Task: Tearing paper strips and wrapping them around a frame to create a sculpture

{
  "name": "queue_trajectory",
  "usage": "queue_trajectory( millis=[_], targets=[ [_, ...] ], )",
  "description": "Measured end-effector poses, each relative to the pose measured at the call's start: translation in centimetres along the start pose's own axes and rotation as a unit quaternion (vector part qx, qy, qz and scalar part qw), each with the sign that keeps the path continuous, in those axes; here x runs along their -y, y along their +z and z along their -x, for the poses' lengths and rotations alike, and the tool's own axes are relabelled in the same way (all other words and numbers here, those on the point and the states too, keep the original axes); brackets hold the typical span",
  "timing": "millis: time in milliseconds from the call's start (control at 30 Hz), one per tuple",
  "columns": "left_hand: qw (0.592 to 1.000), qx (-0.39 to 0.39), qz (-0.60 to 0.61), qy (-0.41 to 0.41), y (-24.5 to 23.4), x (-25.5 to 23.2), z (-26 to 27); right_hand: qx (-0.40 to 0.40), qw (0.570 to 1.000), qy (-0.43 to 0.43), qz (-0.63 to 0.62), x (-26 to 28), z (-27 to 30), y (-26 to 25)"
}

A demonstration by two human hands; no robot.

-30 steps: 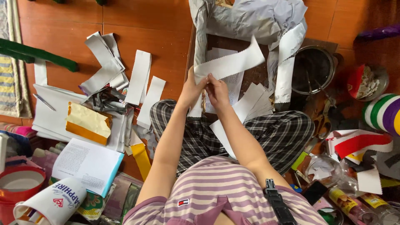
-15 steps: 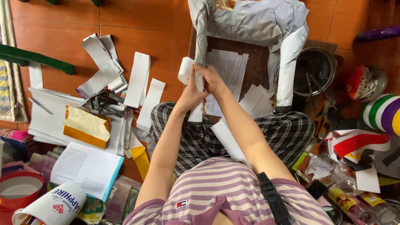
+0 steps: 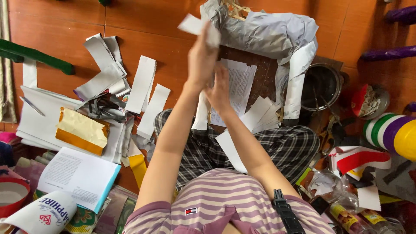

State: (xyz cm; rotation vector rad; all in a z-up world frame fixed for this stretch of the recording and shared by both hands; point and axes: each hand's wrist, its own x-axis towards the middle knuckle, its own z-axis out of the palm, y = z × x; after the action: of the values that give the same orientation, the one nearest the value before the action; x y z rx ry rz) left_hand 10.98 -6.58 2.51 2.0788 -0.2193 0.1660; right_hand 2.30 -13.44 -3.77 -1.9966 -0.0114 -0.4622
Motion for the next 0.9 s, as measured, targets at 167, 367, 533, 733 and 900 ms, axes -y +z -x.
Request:
queue_trajectory(
  millis=[167, 367, 533, 733, 900],
  targets=[
    [0.920, 0.203, 0.289, -0.173, -1.9, -3.6, 1.5, -0.145, 0.830, 0.456, -0.287, -0.6, -1.6, -1.0],
    [0.931, 0.250, 0.012, -0.266, 0.5, 4.0, 5.6, -0.201, 0.707, 0.508, -0.449, -6.6, 1.7, 2.2],
    [0.931, 0.258, -0.094, -0.242, 3.5, 9.3, 6.7, -0.096, 0.824, 0.469, -0.302, -8.1, 3.0, 0.6],
    [0.940, 0.268, -0.088, -0.192, 1.6, 4.3, 6.2, 0.051, 0.962, 0.256, -0.077, -3.0, -3.2, -0.2],
    [0.907, 0.355, -0.003, -0.226, -2.1, 0.3, 5.0, 0.084, 0.864, 0.442, -0.229, -2.9, -5.8, 1.3]
  ],
)
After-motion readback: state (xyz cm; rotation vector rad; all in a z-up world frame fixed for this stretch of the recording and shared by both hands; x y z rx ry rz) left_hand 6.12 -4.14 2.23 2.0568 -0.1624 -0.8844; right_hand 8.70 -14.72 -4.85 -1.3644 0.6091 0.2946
